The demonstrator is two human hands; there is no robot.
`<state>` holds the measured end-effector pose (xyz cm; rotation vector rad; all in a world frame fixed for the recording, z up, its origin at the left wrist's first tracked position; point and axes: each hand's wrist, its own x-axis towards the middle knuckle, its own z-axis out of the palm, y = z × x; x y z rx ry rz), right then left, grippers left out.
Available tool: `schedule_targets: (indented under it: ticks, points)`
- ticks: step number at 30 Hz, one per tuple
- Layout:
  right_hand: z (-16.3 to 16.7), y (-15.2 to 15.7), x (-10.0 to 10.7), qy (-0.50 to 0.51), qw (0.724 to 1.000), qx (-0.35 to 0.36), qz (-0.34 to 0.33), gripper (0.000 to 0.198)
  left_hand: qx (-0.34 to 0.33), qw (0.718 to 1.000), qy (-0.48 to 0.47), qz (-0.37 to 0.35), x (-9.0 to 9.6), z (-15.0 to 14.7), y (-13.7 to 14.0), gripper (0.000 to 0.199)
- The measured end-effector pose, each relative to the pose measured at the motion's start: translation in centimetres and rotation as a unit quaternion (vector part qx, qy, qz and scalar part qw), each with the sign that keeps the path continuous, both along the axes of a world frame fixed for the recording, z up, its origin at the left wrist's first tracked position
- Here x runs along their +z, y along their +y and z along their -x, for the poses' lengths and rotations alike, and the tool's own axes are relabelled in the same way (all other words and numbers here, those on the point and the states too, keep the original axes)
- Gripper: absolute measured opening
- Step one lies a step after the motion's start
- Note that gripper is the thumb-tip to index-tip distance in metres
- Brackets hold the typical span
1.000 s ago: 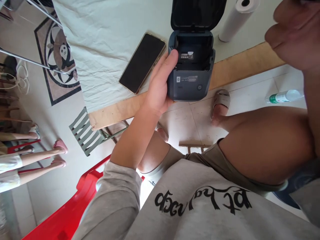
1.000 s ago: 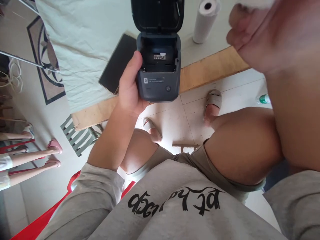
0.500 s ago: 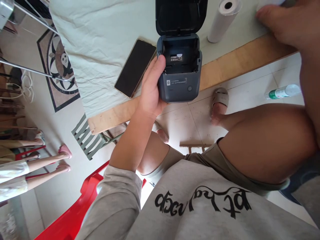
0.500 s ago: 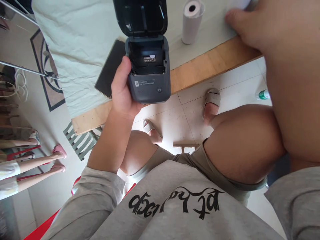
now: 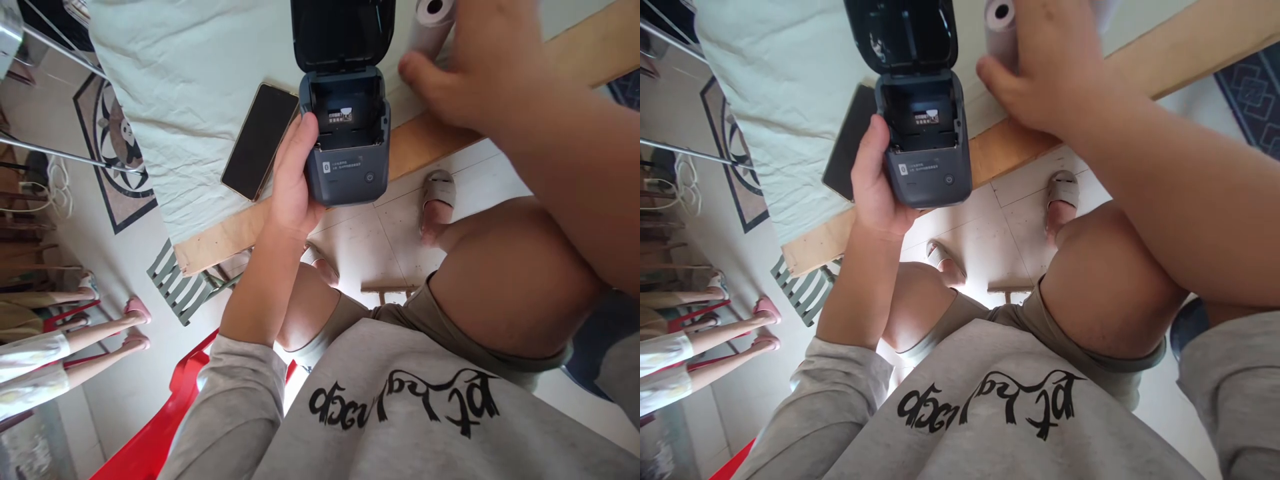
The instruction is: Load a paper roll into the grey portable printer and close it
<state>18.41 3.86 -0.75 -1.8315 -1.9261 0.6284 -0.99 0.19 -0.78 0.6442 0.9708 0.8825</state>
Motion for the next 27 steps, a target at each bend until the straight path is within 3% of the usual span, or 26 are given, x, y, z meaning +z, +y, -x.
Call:
schedule_targets:
  ticks: [2,9,12,15,17,20,23,25,27]
  points:
    - [0.5,0.6,-0.2,-0.016,1.0,-0.003,-0.007,0.065,-0.022,0.998,-0.006,-0.052,-0.2,0.1,0.0,0.051]
    - [0.1,0.8,-0.4,0.009,0.999,-0.049,-0.017,0.059,-0.039,0.995,-0.005,-0.096,-0.8,0.4,0.0,0.036]
    - [0.4,0.6,-0.2,0.104,0.991,-0.08,0.005,0.067,-0.034,0.995,-0.013,-0.094,-0.8,0.5,0.0,0.032]
    - [0.6,0.8,-0.1,0.242,0.964,-0.044,0.098,0.068,-0.027,0.996,-0.016,-0.085,-0.9,0.6,0.1,0.033]
    - [0.5,1.0,-0.3,0.307,0.943,-0.022,0.126,0.067,-0.028,0.996,-0.013,-0.081,-0.9,0.6,0.2,0.036]
    - [0.6,0.7,-0.4,0.34,0.938,-0.02,0.061,0.066,-0.033,0.996,-0.005,-0.077,-1.0,0.7,0.2,0.037]
    - [0.8,-0.5,-0.1,0.311,0.95,-0.011,-0.022,0.064,-0.033,0.996,-0.006,-0.076,-1.1,0.6,0.2,0.038]
    - [1.0,-1.5,0.4,0.27,0.96,0.016,-0.074,0.059,-0.02,0.998,-0.013,-0.064,-0.9,0.5,0.3,0.04]
    - [1.4,-2.3,1.0,0.27,0.957,0.06,-0.083,0.054,0.001,1.0,-0.01,-0.024,-0.7,0.3,0.4,0.043]
